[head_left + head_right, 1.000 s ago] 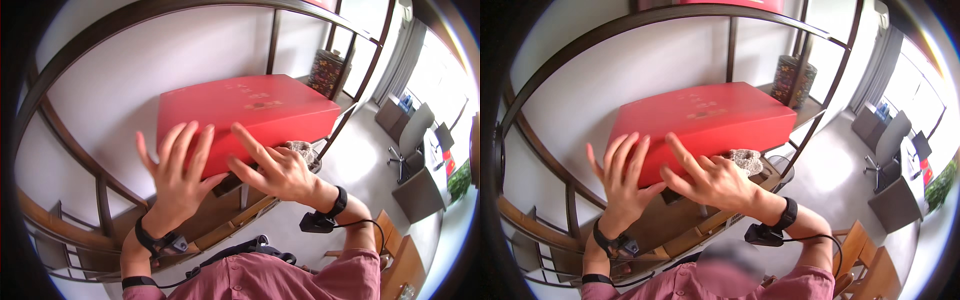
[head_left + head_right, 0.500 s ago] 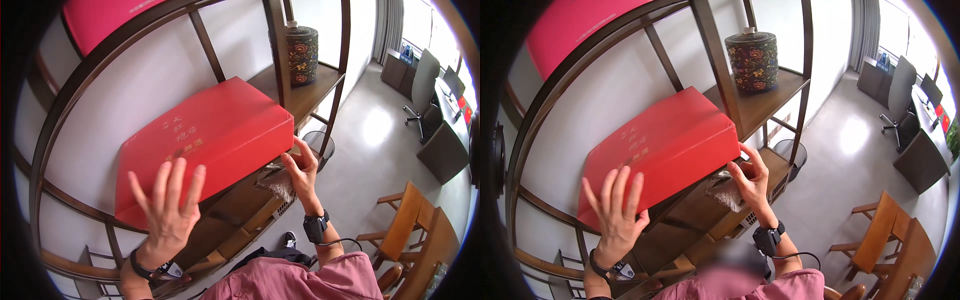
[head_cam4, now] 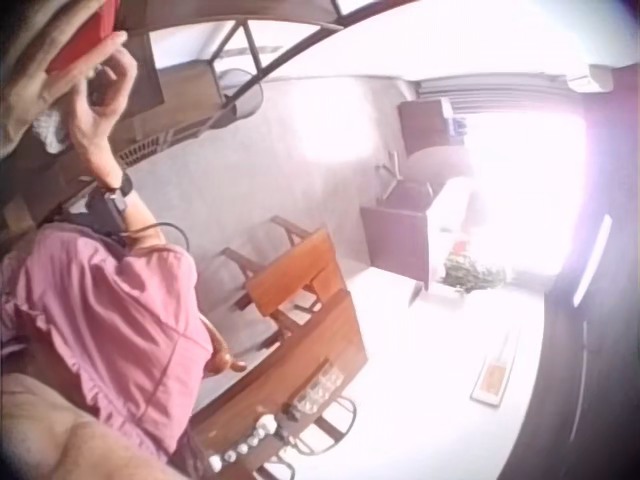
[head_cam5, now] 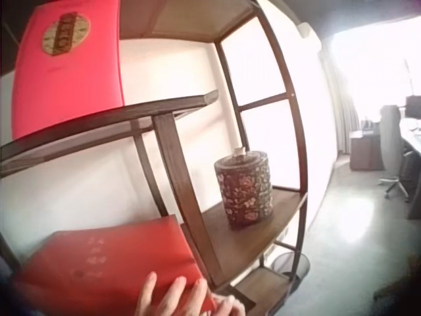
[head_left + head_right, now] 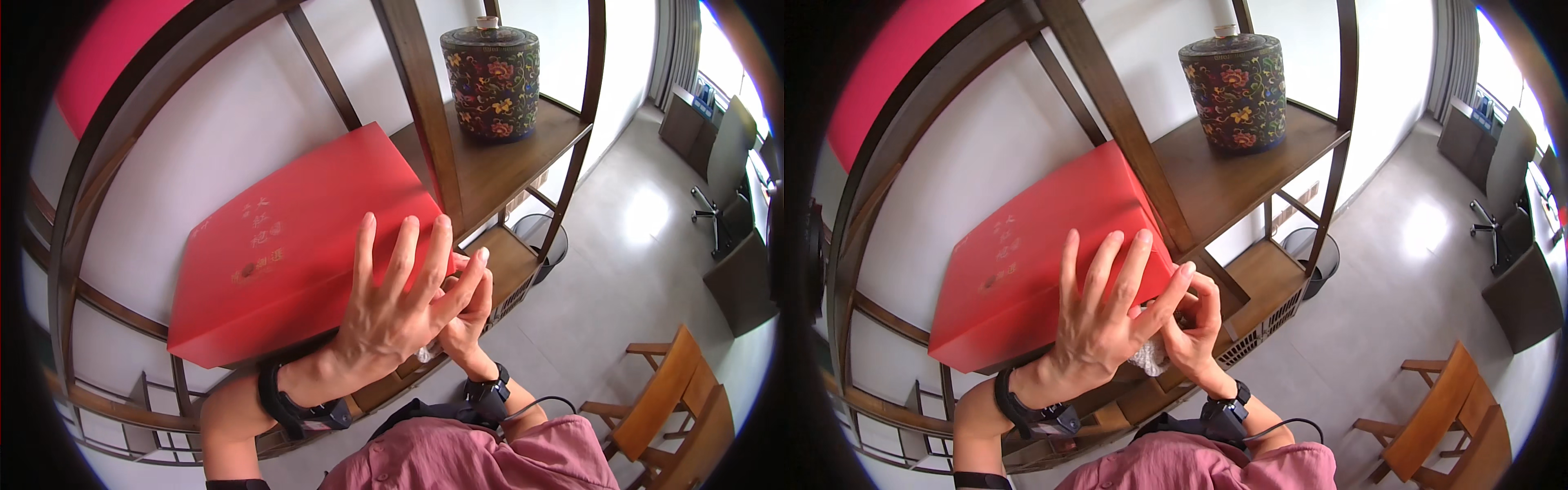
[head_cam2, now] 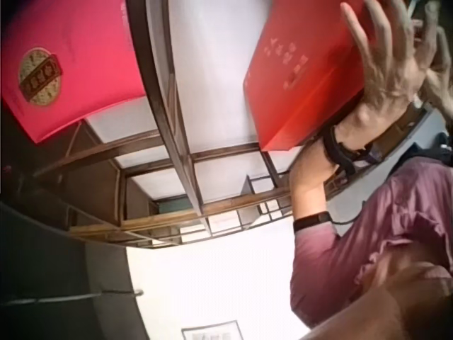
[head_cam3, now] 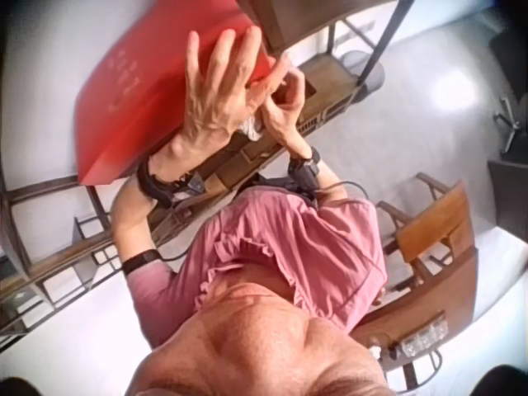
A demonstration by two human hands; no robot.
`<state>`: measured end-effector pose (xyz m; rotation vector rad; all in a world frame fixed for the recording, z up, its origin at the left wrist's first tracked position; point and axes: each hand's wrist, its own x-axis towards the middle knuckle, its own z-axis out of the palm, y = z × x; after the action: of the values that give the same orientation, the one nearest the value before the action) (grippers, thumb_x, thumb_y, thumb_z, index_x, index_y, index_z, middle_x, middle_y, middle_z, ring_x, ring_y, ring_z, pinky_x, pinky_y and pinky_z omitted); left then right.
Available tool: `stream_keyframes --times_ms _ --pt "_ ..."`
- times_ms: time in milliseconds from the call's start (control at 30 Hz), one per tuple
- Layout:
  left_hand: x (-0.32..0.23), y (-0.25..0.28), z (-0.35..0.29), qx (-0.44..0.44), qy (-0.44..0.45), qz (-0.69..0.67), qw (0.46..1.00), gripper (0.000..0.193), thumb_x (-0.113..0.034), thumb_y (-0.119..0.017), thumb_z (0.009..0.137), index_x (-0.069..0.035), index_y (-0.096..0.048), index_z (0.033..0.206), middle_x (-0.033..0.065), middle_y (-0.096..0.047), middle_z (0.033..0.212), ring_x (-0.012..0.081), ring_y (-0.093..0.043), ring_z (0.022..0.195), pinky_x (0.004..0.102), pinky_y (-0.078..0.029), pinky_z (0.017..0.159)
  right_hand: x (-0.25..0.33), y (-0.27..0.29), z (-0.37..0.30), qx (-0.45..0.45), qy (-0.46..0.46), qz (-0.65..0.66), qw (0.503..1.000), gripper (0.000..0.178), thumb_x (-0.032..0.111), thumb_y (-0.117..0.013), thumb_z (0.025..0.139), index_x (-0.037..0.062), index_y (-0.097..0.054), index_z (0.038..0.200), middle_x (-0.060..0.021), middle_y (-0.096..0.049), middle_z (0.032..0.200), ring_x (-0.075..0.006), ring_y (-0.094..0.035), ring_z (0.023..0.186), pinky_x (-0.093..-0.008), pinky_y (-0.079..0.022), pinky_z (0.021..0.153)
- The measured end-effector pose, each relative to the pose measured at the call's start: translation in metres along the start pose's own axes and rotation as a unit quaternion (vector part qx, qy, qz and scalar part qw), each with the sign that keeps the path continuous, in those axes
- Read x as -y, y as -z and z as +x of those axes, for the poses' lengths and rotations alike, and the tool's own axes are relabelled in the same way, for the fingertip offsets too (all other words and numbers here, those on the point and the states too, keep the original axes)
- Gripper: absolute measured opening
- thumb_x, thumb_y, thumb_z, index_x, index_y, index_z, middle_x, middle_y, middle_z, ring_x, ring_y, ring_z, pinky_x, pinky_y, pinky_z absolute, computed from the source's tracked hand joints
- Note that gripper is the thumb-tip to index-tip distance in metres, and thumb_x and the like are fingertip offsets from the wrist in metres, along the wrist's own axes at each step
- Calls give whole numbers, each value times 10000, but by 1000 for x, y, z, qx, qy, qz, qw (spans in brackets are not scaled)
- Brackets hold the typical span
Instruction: The recorder cleans a wooden chair and shelves with a cloth and moves decorative boxes.
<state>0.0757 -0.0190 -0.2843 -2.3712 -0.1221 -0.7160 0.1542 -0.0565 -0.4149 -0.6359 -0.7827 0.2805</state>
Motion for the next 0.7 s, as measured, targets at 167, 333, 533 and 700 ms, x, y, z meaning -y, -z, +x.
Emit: stream_keyframes --times_ms 167,333,533,700 --pt "-4 -1 12 7 -11 -3 1000 300 -138 -587 759 -87 -615 1054 142 -501 1227 378 -498 1050 563 -405 846 -5 -1 0 -30 20 -33 999 363 -97 -562 805 -17 -430 1133 -114 -469 1158 -141 -584 904 -238 -490 681" --pt "2 5 14 18 -50 -26 998 242 -109 -620 719 -28 -629 947 113 -529 1180 397 -492 1057 573 -411 829 -8 -5 4 -41 16 -5 999 345 -108 -567 797 -15 -458 1110 -135 -486 1174 -124 -575 883 -218 -474 651" --pt "8 8 16 4 -62 -58 996 221 -98 -626 735 -31 -629 945 112 -486 1205 421 -477 1099 584 -407 839 -13 -8 5 -66 77 5 995 325 -104 -590 791 -8 -484 1083 -153 -506 1152 -121 -569 925 -208 -465 681" --pt "15 9 16 8 -69 -80 994 250 -90 -606 768 -23 -602 1009 135 -465 1221 436 -466 1116 587 -397 853 -14 -10 8 -75 69 19 995 332 -75 -632 784 -1 -495 1077 -150 -520 1134 -83 -546 869 -174 -413 636"
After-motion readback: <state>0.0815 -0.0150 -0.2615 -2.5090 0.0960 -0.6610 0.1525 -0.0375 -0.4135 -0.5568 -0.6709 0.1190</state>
